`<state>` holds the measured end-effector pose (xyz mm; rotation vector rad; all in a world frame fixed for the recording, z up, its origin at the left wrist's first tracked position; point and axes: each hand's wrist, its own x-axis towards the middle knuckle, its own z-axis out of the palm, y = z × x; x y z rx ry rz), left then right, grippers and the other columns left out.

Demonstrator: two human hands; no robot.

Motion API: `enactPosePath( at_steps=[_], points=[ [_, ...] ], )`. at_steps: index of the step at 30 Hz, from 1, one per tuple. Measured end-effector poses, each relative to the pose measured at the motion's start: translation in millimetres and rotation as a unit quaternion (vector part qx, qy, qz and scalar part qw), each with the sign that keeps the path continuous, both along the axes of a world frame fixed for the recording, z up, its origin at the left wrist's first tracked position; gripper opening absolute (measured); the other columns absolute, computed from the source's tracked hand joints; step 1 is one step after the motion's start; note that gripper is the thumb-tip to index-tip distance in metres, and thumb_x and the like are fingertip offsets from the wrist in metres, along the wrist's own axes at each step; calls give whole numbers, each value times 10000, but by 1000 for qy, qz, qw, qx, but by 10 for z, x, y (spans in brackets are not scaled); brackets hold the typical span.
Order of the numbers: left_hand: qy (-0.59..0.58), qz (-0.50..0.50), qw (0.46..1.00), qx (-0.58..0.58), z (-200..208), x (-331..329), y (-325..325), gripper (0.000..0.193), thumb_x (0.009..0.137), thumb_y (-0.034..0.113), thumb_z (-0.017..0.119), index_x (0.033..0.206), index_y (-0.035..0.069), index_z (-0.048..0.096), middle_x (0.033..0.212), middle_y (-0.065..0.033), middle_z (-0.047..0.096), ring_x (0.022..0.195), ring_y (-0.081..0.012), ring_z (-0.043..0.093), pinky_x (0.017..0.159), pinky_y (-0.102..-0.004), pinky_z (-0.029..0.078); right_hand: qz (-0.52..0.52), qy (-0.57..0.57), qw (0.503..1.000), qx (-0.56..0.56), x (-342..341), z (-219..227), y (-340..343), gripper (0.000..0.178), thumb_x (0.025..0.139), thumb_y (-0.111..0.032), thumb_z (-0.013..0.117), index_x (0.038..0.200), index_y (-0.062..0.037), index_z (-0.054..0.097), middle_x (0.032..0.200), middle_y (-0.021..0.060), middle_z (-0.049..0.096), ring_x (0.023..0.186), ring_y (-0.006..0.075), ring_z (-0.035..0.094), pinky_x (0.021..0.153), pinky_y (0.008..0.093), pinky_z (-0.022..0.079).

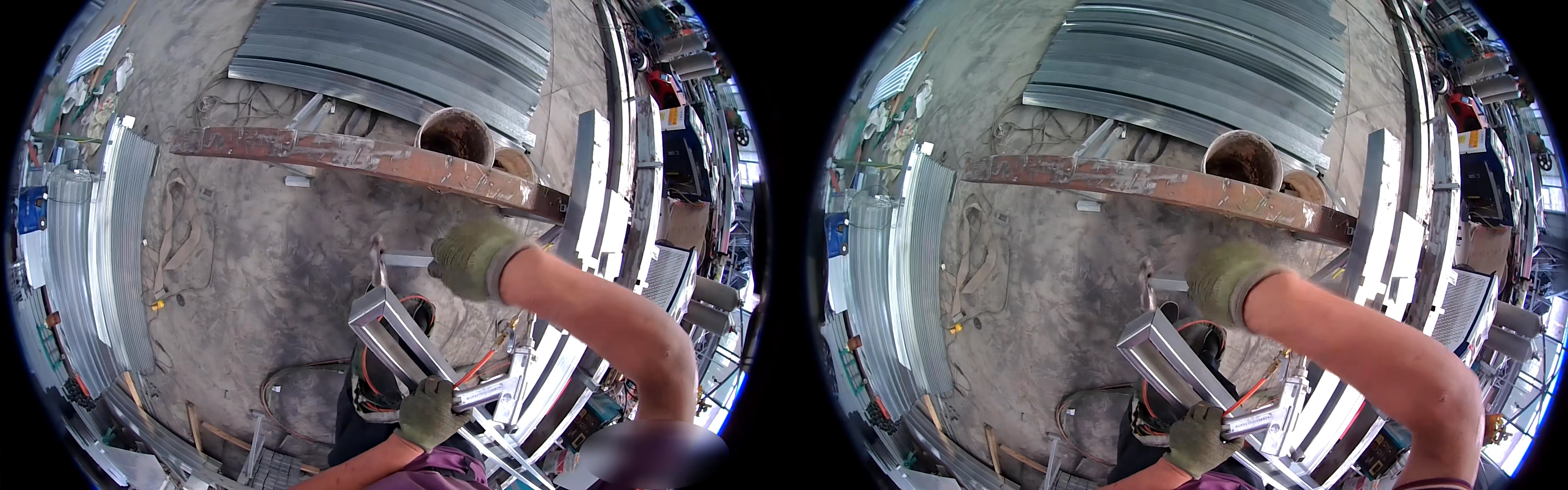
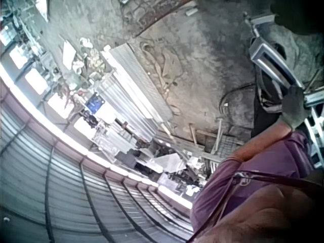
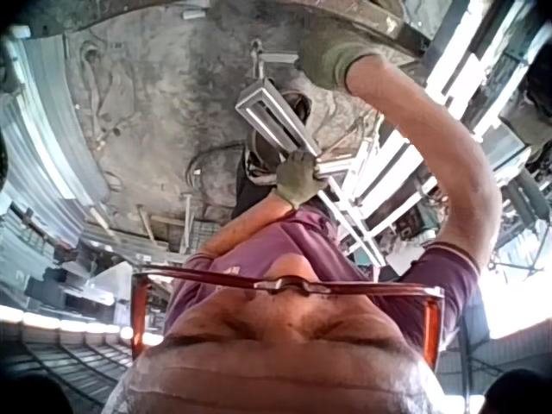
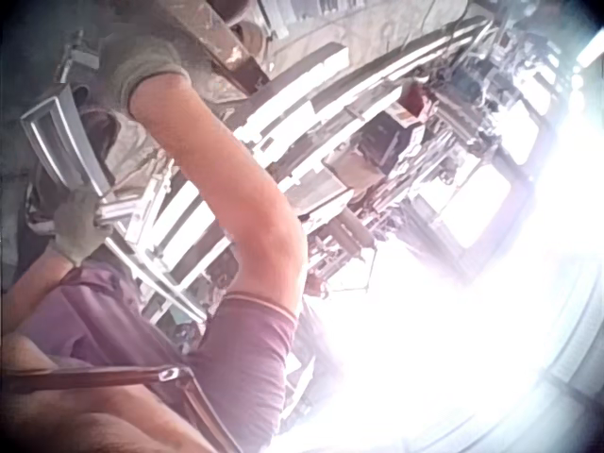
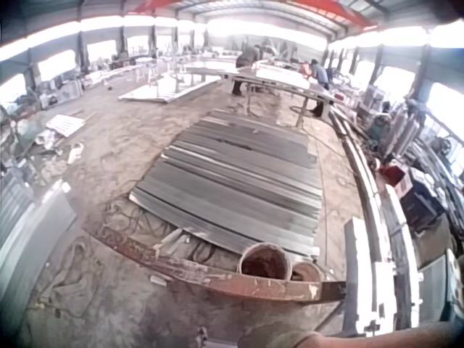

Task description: The person welds rectangular metal frame pieces using a handheld welding torch. They repeatedly position the frame, weld seams, and reposition the frame to access different sides. The person wears gloves and works in a workshop with metal stock and equipment visible.

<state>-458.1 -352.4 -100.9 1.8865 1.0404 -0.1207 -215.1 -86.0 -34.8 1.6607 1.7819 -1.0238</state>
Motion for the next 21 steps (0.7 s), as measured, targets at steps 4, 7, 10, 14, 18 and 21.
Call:
enactPosePath(
  at_steps=[4, 7, 10, 14, 18, 21],
  points=[
    [-8, 9, 1000, -4, -18, 12, 3, 579, 778, 516, 868, 1104, 73, 687, 1112, -139, 690, 994, -353, 755, 735, -517, 649, 3, -11, 1000, 25, 58, 110, 193, 308, 1084, -311, 602, 1188, -86, 785, 1020, 171, 795, 944, 375, 776, 862, 485, 603],
    [-17, 14, 1000, -5, -7, 4, -34, 569, 775, 514, 869, 1090, 76, 687, 1107, -138, 689, 990, -349, 753, 740, -510, 648, -113, 20, 975, 190, 171, 159, 247, 318, 1113, -363, 589, 1177, -94, 747, 916, 155, 775, 821, 352, 767, 811, 484, 591],
    [-26, 24, 999, 7, -29, 5, -67, 538, 777, 495, 865, 1071, 79, 690, 1099, -140, 694, 985, -346, 752, 746, -501, 648, -128, 16, 962, 241, 27, 200, -48, 314, 1112, -352, 583, 1212, -94, 731, 961, 176, 779, 892, 364, 774, 839, 484, 597],
    [-22, 36, 999, 16, -8, 28, -65, 490, 787, 458, 852, 1047, 76, 691, 1074, -142, 703, 980, -342, 752, 731, -484, 647, 45, -58, 987, -146, -183, 459, 60, 346, 1154, -368, 516, 1320, -155, 732, 1008, 114, 793, 939, 286, 779, 872, 453, 605],
    [-33, 57, 998, 22, -39, 32, -81, 489, 789, 443, 850, 1048, 65, 680, 1054, -150, 702, 953, -350, 754, 717, -477, 643, 17, -79, 996, 49, 48, 481, 116, 380, 1154, -383, 518, 1329, -115, 723, 1025, 117, 785, 880, 303, 768, 862, 449, 607],
    [-47, 56, 997, 36, -43, 16, -101, 500, 776, 436, 856, 1057, 62, 679, 1042, -145, 698, 927, -352, 757, 719, -477, 643, -164, -38, 979, 115, -50, 451, -14, 400, 1131, -396, 549, 1278, -90, 759, 1078, 153, 796, 968, 366, 777, 902, 479, 599]
  ],
)
